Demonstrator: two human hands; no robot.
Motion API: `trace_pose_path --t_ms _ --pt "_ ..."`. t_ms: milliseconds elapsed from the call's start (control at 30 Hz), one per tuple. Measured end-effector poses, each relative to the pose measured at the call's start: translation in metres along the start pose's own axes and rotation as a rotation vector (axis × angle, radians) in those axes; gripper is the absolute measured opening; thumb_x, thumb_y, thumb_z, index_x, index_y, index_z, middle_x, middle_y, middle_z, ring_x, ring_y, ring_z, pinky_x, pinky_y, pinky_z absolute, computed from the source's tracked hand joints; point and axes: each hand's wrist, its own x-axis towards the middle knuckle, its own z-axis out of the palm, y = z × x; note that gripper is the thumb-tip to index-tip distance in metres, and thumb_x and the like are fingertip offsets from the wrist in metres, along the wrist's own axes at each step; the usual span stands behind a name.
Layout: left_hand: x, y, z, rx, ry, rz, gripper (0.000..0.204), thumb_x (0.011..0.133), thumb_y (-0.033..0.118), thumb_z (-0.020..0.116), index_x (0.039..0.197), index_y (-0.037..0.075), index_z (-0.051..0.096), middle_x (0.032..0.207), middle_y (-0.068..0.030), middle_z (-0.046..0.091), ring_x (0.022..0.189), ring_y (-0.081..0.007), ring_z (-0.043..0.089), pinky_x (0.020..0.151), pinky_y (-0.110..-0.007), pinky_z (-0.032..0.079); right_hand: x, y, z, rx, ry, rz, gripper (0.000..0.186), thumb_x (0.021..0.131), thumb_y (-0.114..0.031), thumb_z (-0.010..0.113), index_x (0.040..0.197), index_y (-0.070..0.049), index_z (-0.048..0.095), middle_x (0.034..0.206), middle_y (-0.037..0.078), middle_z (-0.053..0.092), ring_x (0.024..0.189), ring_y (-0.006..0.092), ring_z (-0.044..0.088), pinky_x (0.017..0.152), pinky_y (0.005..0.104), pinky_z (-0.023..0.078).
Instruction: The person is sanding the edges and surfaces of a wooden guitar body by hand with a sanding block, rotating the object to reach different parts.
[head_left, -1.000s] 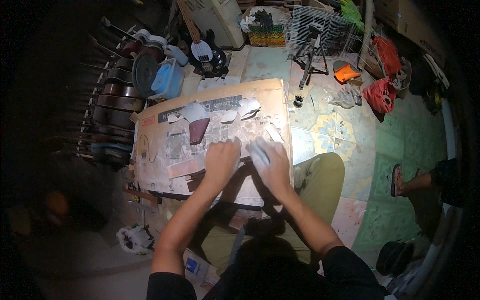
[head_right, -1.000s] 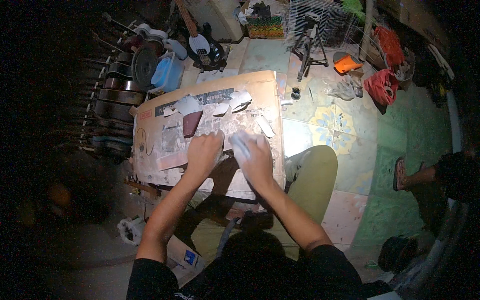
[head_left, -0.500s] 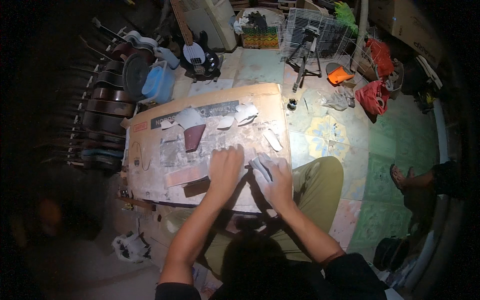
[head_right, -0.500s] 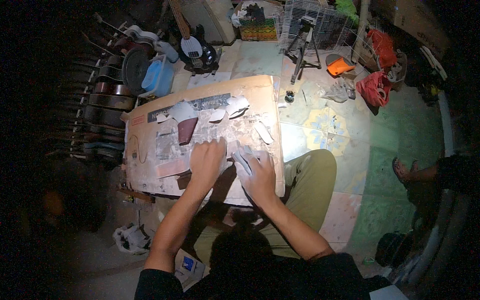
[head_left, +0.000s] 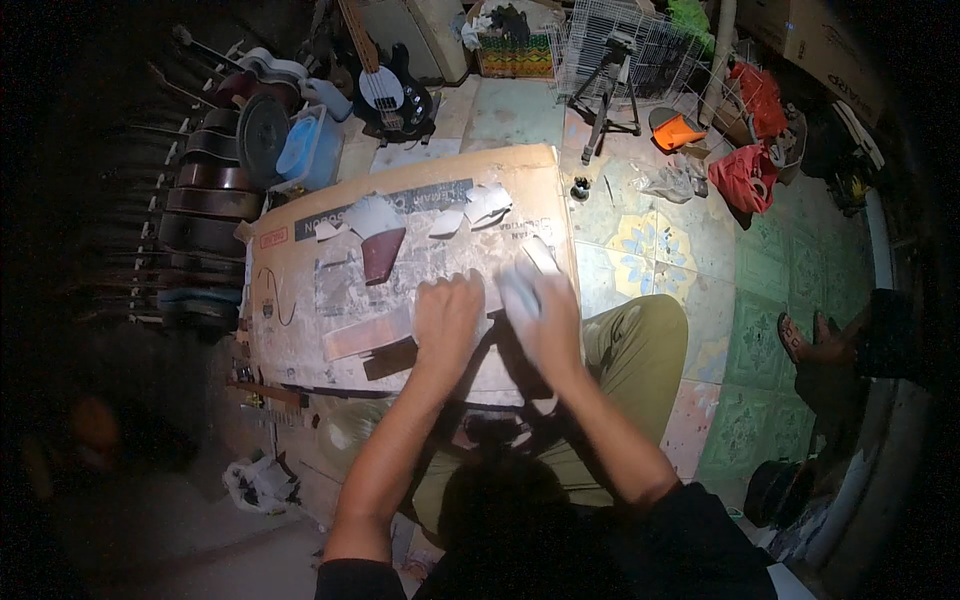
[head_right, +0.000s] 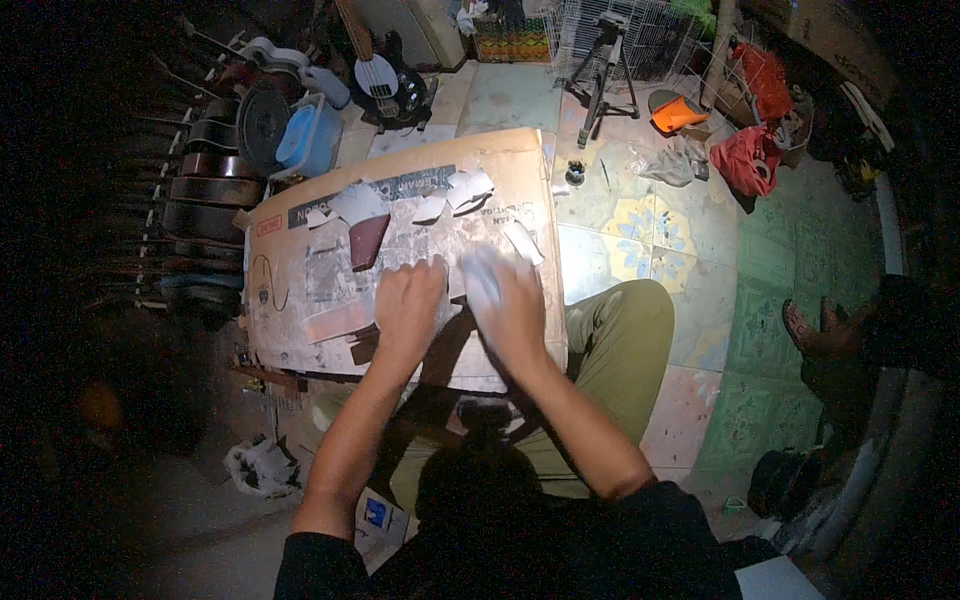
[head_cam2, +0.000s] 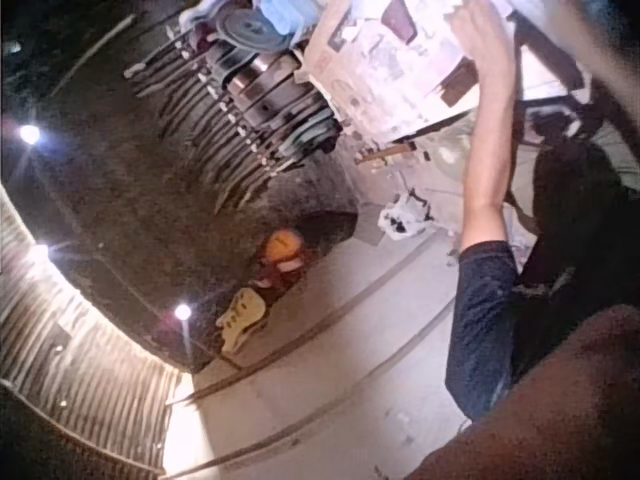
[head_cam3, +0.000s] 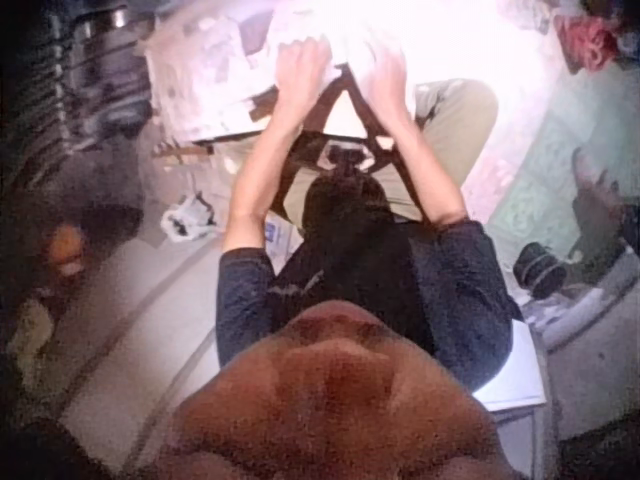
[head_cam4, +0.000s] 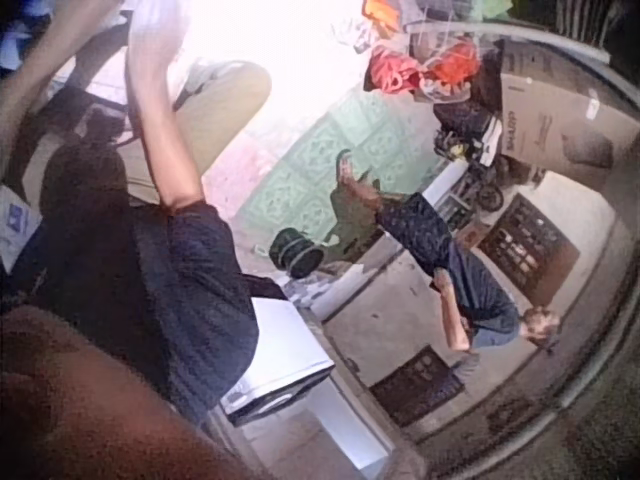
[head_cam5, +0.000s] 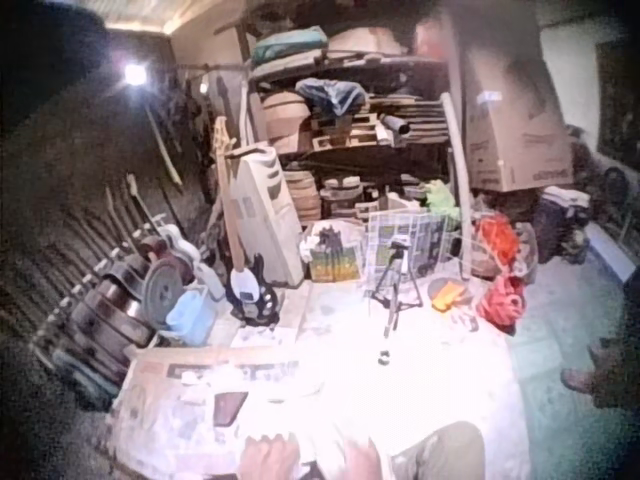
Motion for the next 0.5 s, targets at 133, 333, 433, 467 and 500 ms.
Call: trace_pose_path --t_ms 133,333,433,467,500 --pt "-0.002 0.008 -0.001 -0.014 -0.037 -0.059 0.007 0.081 0.009 0.063 0.087 0.007 0.063 0.075 -0.0099 0.067 0.073 -0.0261 0.070 0.063 -0.038 0.052 0.003 -0.004 -0.003 -0.014 0.024 0.002 0.035 0.082 -0.015 0.076 0.113 -0.001 0.067 0.095 0.020 0.066 0.091 0.0383 0.062 0.086 0.0421 0.050" --pt "-0.002 0.005 -0.004 -0.010 -0.063 -0.059 0.007 0.080 0.008 0.062 0.087 0.007 0.061 0.075 -0.0095 0.066 0.075 -0.0263 0.069 0.064 -0.039 0.051 -0.037 -0.001 0.004 0.259 0.112 0.201 0.031 0.085 -0.011 0.075 0.108 0.007 0.063 0.097 0.021 0.065 0.096 0.0237 0.064 0.087 0.0355 0.050" --pt "-0.003 0.014 -0.014 0.029 -0.083 -0.033 0.012 0.083 0.008 0.063 0.094 0.010 0.066 0.078 -0.0063 0.067 0.074 -0.0219 0.070 0.067 -0.037 0.051 -0.006 0.006 0.008 0.239 0.084 0.286 0.032 0.086 -0.014 0.073 0.110 0.004 0.062 0.100 0.019 0.066 0.093 0.0267 0.064 0.087 0.0369 0.050" --pt "-0.005 0.012 -0.016 0.019 -0.020 -0.015 0.014 0.082 0.009 0.063 0.096 0.009 0.066 0.078 -0.0063 0.067 0.075 -0.0214 0.070 0.068 -0.037 0.050 0.019 0.009 0.015 0.335 0.076 0.315 0.028 0.088 -0.014 0.071 0.108 0.003 0.062 0.100 0.018 0.066 0.093 0.0272 0.063 0.086 0.0372 0.049" --pt "-0.006 0.011 -0.013 0.022 -0.032 -0.017 0.014 0.082 0.009 0.063 0.096 0.009 0.066 0.078 -0.0063 0.067 0.075 -0.0214 0.070 0.068 -0.037 0.050 0.022 0.010 0.018 0.389 0.101 0.286 0.028 0.087 -0.013 0.072 0.108 0.003 0.063 0.100 0.018 0.067 0.094 0.0286 0.064 0.086 0.0380 0.050"
